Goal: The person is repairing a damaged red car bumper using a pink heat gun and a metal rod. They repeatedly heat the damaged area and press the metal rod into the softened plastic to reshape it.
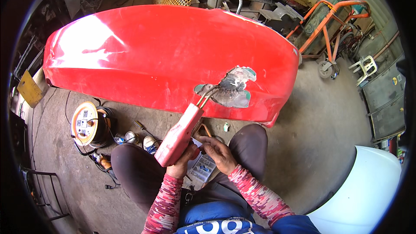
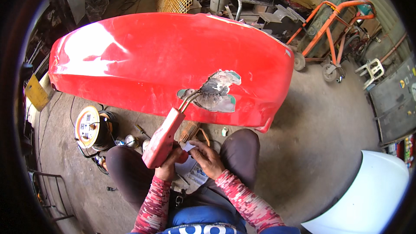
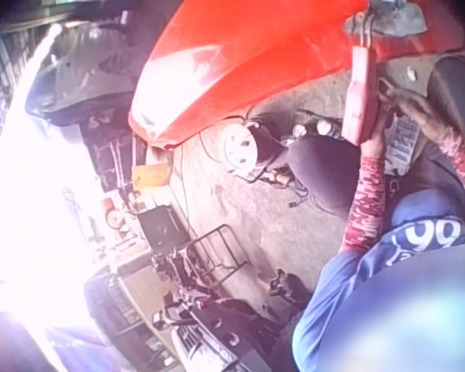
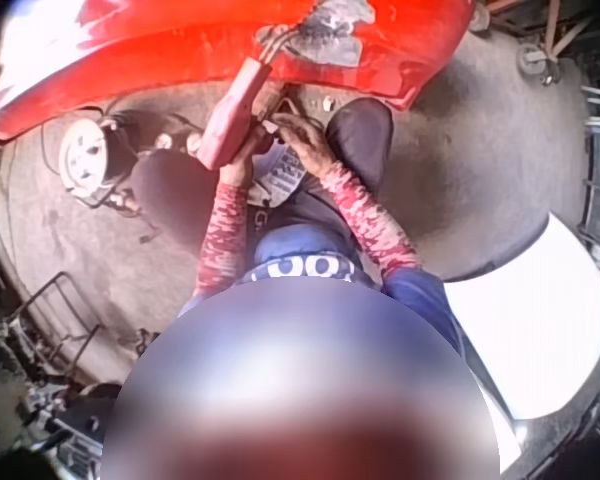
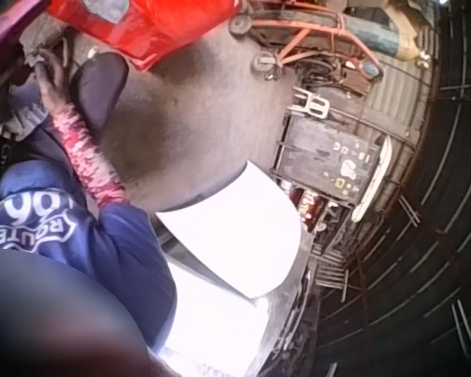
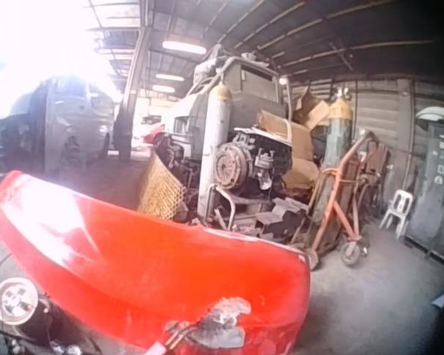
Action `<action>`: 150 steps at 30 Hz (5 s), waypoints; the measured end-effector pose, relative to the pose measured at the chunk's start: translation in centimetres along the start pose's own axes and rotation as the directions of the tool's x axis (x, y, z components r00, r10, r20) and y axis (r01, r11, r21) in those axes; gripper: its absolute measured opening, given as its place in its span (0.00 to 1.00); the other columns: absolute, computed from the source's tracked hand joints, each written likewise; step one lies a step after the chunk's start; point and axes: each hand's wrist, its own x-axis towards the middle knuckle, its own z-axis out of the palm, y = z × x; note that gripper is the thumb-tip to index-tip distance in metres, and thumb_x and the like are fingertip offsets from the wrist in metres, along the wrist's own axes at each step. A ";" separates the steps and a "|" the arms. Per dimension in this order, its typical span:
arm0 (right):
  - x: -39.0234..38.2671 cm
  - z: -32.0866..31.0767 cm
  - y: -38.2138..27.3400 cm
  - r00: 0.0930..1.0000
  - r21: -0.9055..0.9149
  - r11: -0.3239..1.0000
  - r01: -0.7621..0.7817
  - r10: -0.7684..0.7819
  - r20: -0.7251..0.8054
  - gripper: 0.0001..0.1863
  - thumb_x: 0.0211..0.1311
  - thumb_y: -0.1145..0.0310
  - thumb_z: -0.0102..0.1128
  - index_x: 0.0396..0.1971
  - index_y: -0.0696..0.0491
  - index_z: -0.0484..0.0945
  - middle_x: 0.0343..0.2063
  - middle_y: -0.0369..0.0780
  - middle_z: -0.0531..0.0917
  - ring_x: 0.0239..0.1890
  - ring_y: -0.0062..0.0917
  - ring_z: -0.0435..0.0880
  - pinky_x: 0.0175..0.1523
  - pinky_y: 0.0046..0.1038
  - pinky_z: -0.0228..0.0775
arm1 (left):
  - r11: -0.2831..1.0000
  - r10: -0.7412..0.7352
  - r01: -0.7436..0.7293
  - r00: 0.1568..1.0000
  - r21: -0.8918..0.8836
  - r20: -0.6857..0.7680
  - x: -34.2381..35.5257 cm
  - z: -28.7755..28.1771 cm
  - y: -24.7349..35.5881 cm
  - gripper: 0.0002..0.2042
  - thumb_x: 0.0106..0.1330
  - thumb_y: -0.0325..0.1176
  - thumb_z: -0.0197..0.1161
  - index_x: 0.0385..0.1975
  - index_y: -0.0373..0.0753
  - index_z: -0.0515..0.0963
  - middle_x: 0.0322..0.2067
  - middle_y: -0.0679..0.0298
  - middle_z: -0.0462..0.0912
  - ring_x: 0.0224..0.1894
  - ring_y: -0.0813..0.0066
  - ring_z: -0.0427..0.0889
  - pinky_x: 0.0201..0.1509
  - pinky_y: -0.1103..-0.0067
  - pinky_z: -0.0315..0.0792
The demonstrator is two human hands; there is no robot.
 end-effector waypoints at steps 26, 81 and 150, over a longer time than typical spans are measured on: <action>0.5 0.1 0.4 0.998 -0.086 0.994 0.063 -0.065 -0.020 0.27 0.76 0.52 0.52 0.61 0.58 0.74 0.52 0.40 0.82 0.54 0.22 0.79 0.59 0.25 0.69 | 0.998 -0.031 0.031 0.999 -0.046 -0.009 0.0 0.1 0.0 0.16 0.58 0.25 0.70 0.46 0.36 0.78 0.38 0.66 0.81 0.40 0.75 0.81 0.47 0.77 0.75; 4.6 -2.9 -1.0 0.910 0.732 0.652 0.199 0.154 -0.385 0.12 0.63 0.64 0.70 0.41 0.53 0.80 0.29 0.31 0.80 0.21 0.14 0.70 0.28 0.20 0.63 | 0.807 0.287 -0.131 0.939 -0.576 0.188 -1.0 -6.6 10.3 0.10 0.72 0.39 0.60 0.49 0.48 0.71 0.33 0.73 0.65 0.37 0.78 0.63 0.50 0.70 0.63; 9.4 -1.4 -1.6 0.818 0.626 0.609 0.487 -0.067 -0.571 0.20 0.57 0.58 0.77 0.35 0.53 0.74 0.25 0.30 0.75 0.18 0.11 0.66 0.22 0.19 0.60 | 0.838 0.328 -0.220 0.934 -0.500 0.139 -4.0 -13.4 10.0 0.11 0.71 0.40 0.62 0.48 0.45 0.72 0.39 0.67 0.70 0.41 0.72 0.66 0.53 0.68 0.65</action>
